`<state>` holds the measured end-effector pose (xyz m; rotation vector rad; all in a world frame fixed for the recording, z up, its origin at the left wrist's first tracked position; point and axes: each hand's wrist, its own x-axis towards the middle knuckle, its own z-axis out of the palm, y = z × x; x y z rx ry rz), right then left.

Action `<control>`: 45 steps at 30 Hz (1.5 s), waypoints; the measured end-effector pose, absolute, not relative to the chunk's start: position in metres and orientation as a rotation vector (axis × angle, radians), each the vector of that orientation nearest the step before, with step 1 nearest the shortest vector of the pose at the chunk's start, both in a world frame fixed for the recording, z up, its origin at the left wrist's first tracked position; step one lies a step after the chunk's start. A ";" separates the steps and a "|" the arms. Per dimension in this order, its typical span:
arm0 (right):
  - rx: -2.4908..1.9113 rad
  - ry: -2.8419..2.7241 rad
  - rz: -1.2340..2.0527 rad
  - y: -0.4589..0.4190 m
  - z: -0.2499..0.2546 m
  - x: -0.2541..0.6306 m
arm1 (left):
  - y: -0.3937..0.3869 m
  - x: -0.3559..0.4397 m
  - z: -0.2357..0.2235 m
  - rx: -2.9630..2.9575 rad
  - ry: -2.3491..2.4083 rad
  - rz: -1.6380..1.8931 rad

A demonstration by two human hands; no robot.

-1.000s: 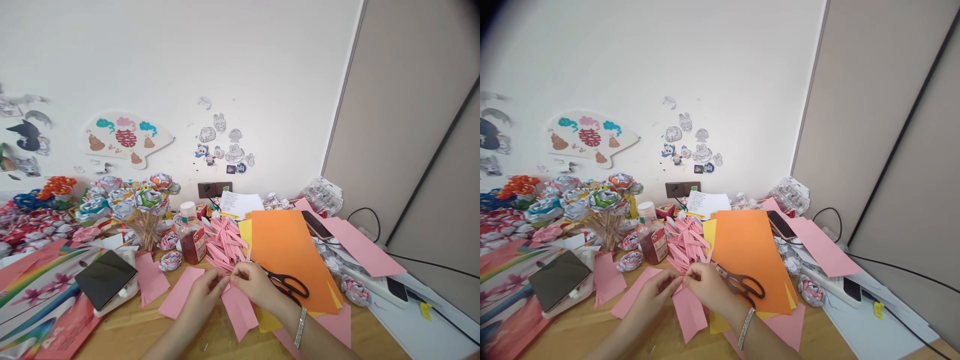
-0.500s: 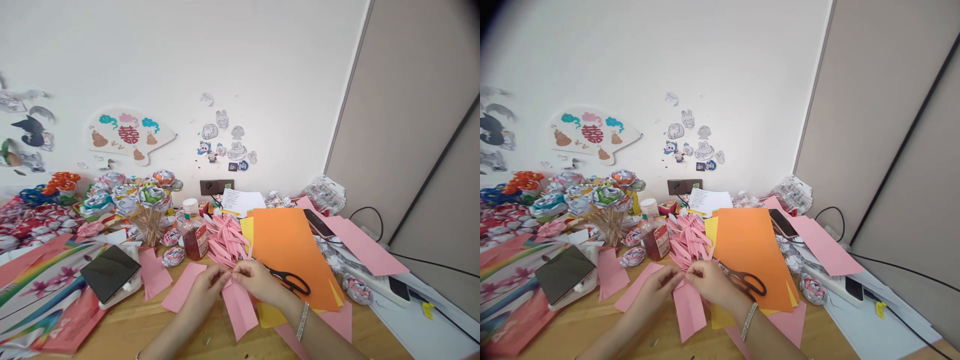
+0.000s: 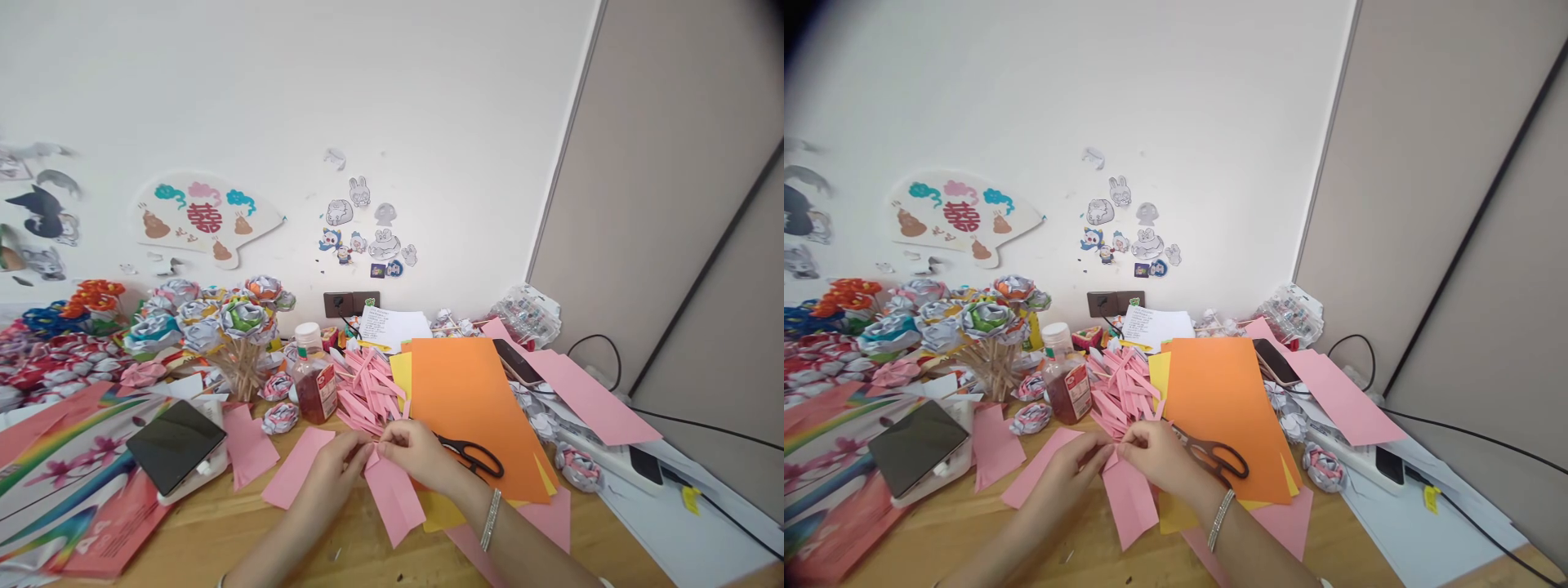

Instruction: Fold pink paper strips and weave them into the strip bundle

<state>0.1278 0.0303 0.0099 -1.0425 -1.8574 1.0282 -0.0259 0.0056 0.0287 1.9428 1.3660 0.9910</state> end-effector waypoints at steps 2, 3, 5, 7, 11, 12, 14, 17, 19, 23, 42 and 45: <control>-1.051 -1.868 1.003 0.031 0.010 0.128 | 0.006 -0.026 0.029 1.936 1.373 0.995; -1.047 -1.876 0.995 0.031 0.010 0.128 | 0.005 -0.025 0.029 1.924 1.370 0.994; -1.029 -1.895 0.985 0.031 0.011 0.129 | 0.005 -0.024 0.030 1.880 1.349 0.986; -1.016 -1.913 0.972 0.030 0.012 0.129 | 0.004 -0.023 0.032 1.816 1.316 0.982; -1.030 -1.935 0.964 0.027 0.014 0.129 | 0.003 -0.021 0.033 1.755 1.313 1.003; -1.033 -1.934 0.971 0.027 0.015 0.129 | 0.003 -0.021 0.034 1.755 1.317 1.007; -1.030 -1.918 0.984 0.026 0.015 0.129 | 0.004 -0.022 0.034 1.745 1.303 1.013; -1.008 -1.880 1.007 0.027 0.015 0.129 | 0.005 -0.023 0.034 1.708 1.239 1.012; -0.995 -1.864 1.022 0.028 0.015 0.129 | 0.006 -0.024 0.033 1.694 1.200 1.012; -0.998 -1.862 1.016 0.028 0.015 0.130 | 0.007 -0.024 0.031 1.707 1.202 1.034; -1.115 -2.099 0.765 0.032 0.011 0.133 | 0.009 -0.025 0.024 1.705 1.266 0.878; -1.057 -2.229 0.605 0.031 0.016 0.135 | 0.007 -0.025 0.026 1.694 1.250 0.869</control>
